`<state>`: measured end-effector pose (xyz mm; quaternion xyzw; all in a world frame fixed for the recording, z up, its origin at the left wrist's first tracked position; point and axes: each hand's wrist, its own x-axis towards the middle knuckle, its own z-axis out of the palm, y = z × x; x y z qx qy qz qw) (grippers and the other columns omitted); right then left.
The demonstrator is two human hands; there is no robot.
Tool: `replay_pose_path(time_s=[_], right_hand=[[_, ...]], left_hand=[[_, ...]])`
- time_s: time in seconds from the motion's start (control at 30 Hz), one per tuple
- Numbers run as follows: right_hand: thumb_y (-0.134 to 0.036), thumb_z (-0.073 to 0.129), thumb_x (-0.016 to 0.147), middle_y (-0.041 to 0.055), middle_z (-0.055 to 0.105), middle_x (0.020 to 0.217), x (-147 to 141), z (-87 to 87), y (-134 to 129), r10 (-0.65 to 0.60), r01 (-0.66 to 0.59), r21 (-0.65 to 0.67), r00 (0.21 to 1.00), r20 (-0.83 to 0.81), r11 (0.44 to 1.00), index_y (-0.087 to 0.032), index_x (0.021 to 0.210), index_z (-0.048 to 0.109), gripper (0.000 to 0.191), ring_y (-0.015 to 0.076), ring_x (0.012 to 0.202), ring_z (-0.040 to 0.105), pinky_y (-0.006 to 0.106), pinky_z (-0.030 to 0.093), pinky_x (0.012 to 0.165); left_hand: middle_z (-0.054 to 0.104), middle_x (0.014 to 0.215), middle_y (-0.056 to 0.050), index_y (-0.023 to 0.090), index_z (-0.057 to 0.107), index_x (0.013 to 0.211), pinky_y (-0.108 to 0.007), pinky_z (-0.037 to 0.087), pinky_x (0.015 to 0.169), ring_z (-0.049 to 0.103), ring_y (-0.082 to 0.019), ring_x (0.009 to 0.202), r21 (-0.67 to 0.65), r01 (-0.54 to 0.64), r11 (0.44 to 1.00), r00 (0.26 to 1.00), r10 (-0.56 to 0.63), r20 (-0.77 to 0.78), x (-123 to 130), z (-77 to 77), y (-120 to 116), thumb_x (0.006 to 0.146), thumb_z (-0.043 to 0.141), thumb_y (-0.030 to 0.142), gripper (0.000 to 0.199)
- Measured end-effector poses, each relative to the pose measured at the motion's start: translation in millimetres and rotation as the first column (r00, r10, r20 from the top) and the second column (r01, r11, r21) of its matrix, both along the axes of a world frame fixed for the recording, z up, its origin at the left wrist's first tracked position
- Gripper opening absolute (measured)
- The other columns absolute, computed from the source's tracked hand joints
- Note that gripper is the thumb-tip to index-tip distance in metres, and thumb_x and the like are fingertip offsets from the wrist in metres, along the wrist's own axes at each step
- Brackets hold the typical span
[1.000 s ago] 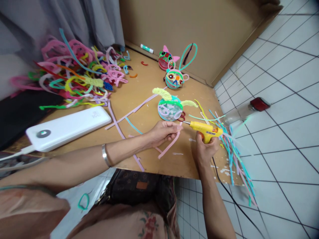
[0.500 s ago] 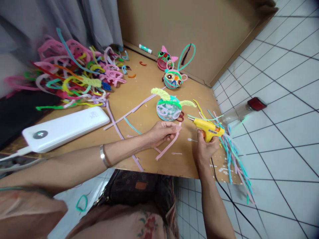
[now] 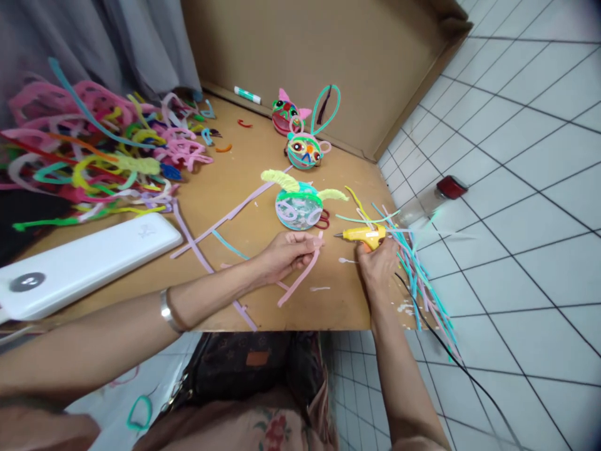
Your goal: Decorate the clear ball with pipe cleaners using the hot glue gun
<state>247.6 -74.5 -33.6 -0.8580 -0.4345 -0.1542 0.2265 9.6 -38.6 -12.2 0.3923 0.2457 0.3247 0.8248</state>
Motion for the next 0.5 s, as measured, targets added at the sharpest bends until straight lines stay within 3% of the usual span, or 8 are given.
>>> replay_pose_path(time_s=[0.27, 0.5], right_hand=[[-0.047, 0.05, 0.092, 0.0222, 0.065, 0.112, 2.8, 2.2, 9.4, -0.016, 0.008, -0.244, 0.999, -0.032, 0.97, -0.008, 0.111, 0.066, 0.047, 0.0332, 0.099, 0.066, 0.04, 0.046, 0.082], [-0.055, 0.058, 0.087, 0.025, 0.066, 0.112, 4.6, 1.6, 13.4, -0.043, 0.057, -0.248, 0.997, 0.062, 0.967, -0.004, 0.112, 0.067, 0.057, 0.0359, 0.105, 0.065, 0.041, 0.047, 0.086]], left_hand=[[0.05, 0.051, 0.006, 0.011, 0.067, 0.07, -0.013, 0.022, 0.039, 0.034, -0.001, 0.045, -0.019, 0.007, 1.0, 0.999, -0.008, -0.033, -0.9, 5.8, -2.2, 0.053, 0.092, 0.041, 0.043], [0.054, 0.056, 0.005, 0.01, 0.067, 0.073, -0.012, 0.023, 0.041, 0.037, 0.0, 0.045, -0.025, 0.003, 1.0, 1.0, -0.004, -0.03, -1.1, -0.3, -0.8, 0.054, 0.092, 0.041, 0.044]])
